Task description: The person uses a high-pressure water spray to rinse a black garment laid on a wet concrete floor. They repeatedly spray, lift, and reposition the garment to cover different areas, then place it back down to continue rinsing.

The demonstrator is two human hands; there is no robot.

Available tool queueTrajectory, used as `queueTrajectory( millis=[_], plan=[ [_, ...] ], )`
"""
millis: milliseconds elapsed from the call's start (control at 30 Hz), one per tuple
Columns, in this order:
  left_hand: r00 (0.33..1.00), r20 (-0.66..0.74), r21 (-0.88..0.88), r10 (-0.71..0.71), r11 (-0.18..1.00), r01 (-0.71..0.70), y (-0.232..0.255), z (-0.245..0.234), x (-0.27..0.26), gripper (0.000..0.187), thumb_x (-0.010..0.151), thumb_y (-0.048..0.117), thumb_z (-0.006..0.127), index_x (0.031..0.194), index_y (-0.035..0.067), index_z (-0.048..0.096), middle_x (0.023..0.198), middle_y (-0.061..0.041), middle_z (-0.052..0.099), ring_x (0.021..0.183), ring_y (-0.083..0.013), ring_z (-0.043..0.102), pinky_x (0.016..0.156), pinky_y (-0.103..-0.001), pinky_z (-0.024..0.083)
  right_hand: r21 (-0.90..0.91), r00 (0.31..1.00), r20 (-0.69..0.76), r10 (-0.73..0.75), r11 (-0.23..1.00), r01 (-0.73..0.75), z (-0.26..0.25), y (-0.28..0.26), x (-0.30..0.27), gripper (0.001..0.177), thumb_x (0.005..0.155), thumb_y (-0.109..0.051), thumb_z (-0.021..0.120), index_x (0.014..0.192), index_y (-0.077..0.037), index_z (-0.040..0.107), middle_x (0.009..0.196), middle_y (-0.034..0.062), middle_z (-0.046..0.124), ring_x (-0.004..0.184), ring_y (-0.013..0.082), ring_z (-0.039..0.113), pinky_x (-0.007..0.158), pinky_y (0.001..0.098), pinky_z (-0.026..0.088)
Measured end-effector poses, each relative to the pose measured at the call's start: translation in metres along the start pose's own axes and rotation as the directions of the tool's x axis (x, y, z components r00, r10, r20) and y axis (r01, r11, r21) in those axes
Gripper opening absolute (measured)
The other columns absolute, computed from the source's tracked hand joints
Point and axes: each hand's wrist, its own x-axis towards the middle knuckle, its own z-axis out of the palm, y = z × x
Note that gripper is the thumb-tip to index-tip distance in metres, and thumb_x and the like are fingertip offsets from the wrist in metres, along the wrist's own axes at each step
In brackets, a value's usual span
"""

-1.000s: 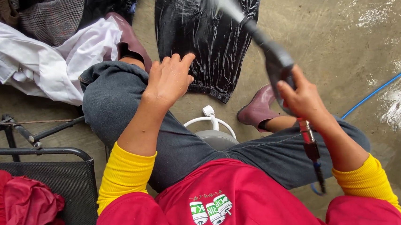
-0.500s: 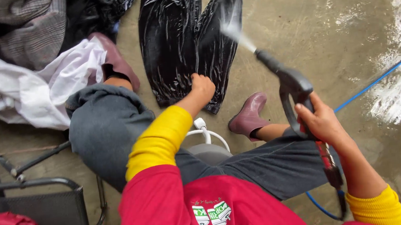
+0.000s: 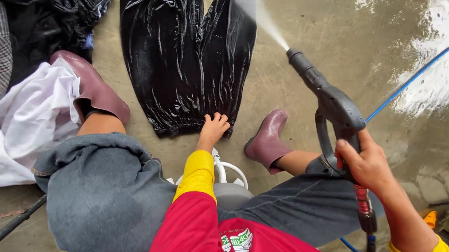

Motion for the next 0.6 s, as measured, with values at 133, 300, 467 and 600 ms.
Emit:
queueTrajectory(
  millis=[133, 300, 467, 600],
  plan=[
    [0.997, -0.055, -0.207, -0.063, 0.977, 0.050, 0.000, -0.009, 0.015, 0.033, 0.101, 0.017, 0.053, 0.134, 0.022, 0.057, 0.130, -0.008, 0.056, 0.119, -0.0321, 0.051, 0.086, -0.051, 0.051, -0.041, 0.998, 0.055, -0.043, 0.998, 0.046, -0.009, 0.002, 0.017, 0.023, 0.098, -0.033, 0.059, 0.109, -0.014, 0.065, 0.071, 0.0075, 0.074, 0.071, 0.0211, 0.065, 0.082, 0.0374, 0.049],
    [0.996, -0.021, -0.466, -0.082, 0.882, 0.062, 0.025, -0.024, 0.020, 0.033, 0.091, 0.014, 0.060, 0.123, 0.011, 0.062, 0.116, -0.013, 0.067, 0.107, -0.0351, 0.062, 0.076, -0.043, 0.060, 0.014, 0.997, 0.016, -0.081, 0.997, 0.081, -0.020, -0.025, 0.021, 0.019, 0.100, -0.028, 0.055, 0.111, -0.014, 0.061, 0.065, 0.0035, 0.072, 0.064, 0.0199, 0.067, 0.082, 0.0365, 0.049],
    [0.944, 0.140, -0.580, 0.300, 0.797, -0.167, 0.067, -0.087, -0.016, 0.051, 0.087, 0.031, 0.067, 0.135, 0.018, 0.058, 0.118, -0.013, 0.072, 0.106, -0.0343, 0.071, 0.083, -0.047, 0.059, -0.012, 0.993, 0.039, -0.111, 0.994, 0.112, -0.032, -0.042, 0.021, 0.027, 0.101, -0.029, 0.055, 0.126, -0.019, 0.059, 0.068, 0.0070, 0.072, 0.068, 0.0228, 0.066, 0.075, 0.0385, 0.051],
    [0.882, 0.137, -0.691, 0.452, 0.681, -0.242, 0.107, -0.093, -0.030, 0.053, 0.084, 0.016, 0.057, 0.137, 0.019, 0.056, 0.130, -0.015, 0.068, 0.115, -0.0372, 0.067, 0.086, -0.048, 0.056, 0.081, 0.976, -0.090, -0.197, 0.976, 0.204, -0.027, -0.031, 0.012, 0.021, 0.102, -0.026, 0.053, 0.119, -0.014, 0.056, 0.067, 0.0018, 0.069, 0.060, 0.0175, 0.065, 0.074, 0.0361, 0.050]
  ],
)
